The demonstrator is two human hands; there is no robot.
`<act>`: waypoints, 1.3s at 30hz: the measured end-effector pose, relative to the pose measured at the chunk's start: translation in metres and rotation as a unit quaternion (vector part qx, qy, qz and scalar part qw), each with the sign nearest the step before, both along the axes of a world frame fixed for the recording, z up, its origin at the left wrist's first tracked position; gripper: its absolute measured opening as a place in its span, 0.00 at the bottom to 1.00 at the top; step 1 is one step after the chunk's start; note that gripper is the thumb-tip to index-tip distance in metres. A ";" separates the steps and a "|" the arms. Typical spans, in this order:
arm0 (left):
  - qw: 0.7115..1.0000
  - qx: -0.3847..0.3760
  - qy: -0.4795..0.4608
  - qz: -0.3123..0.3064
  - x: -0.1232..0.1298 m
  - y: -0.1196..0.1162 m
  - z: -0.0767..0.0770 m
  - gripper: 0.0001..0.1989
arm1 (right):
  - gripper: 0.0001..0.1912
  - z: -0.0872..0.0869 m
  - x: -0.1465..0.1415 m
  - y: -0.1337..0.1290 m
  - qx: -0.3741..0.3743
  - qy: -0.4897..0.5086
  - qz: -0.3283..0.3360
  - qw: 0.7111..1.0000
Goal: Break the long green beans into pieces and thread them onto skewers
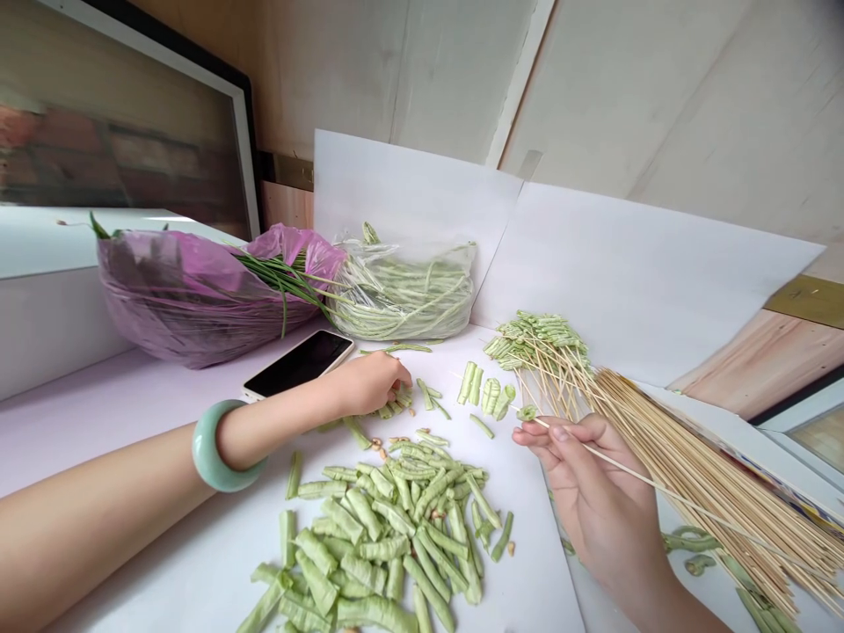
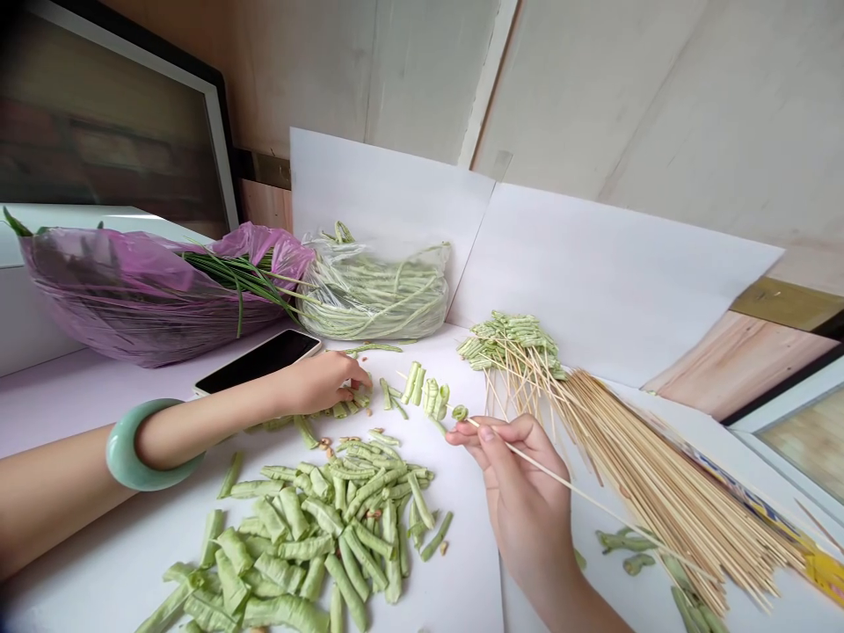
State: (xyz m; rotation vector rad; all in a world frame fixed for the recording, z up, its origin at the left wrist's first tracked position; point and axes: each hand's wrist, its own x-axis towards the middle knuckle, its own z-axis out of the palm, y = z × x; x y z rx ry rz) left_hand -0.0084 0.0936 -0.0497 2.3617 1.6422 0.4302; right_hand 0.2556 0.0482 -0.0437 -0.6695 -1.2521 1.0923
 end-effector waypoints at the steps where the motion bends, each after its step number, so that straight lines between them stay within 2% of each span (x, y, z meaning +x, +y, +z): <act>1: 1.000 0.006 -0.009 -0.001 0.000 0.000 0.001 0.17 | 0.09 0.000 0.000 0.000 0.001 -0.001 0.000 1.000; 4: 0.998 0.034 -0.054 -0.001 0.001 0.001 0.005 0.12 | 0.09 -0.002 0.000 0.001 0.003 -0.004 -0.002 1.000; 7: 0.984 0.021 -0.175 -0.012 0.005 0.001 0.009 0.06 | 0.09 -0.002 0.001 0.002 0.001 -0.001 0.001 1.000; 9: 0.955 -0.038 -0.293 -0.034 0.009 -0.001 0.010 0.06 | 0.10 -0.003 0.000 0.002 -0.003 0.003 0.001 1.000; 11: 0.912 -0.097 -0.396 -0.053 0.014 -0.003 0.011 0.08 | 0.10 -0.003 0.000 0.002 -0.007 0.005 0.003 1.000; 13: 0.873 -0.132 -0.466 -0.059 0.018 -0.006 0.011 0.09 | 0.10 -0.003 -0.001 0.001 -0.008 0.003 0.008 1.000; 15: 0.846 -0.150 -0.508 -0.056 0.020 -0.009 0.011 0.11 | 0.10 -0.002 -0.001 0.000 -0.005 -0.002 0.011 1.000; 19: 0.827 -0.163 -0.535 -0.052 0.022 -0.012 0.012 0.11 | 0.10 -0.001 -0.001 0.000 0.005 -0.007 0.005 1.000; 30: 0.819 -0.159 -0.550 -0.036 0.022 -0.010 0.011 0.11 | 0.07 -0.004 0.001 -0.001 0.015 -0.002 0.012 1.000; 39: 0.814 -0.154 -0.558 -0.051 0.022 -0.009 0.009 0.11 | 0.07 -0.006 0.002 -0.002 0.037 -0.024 0.009 0.999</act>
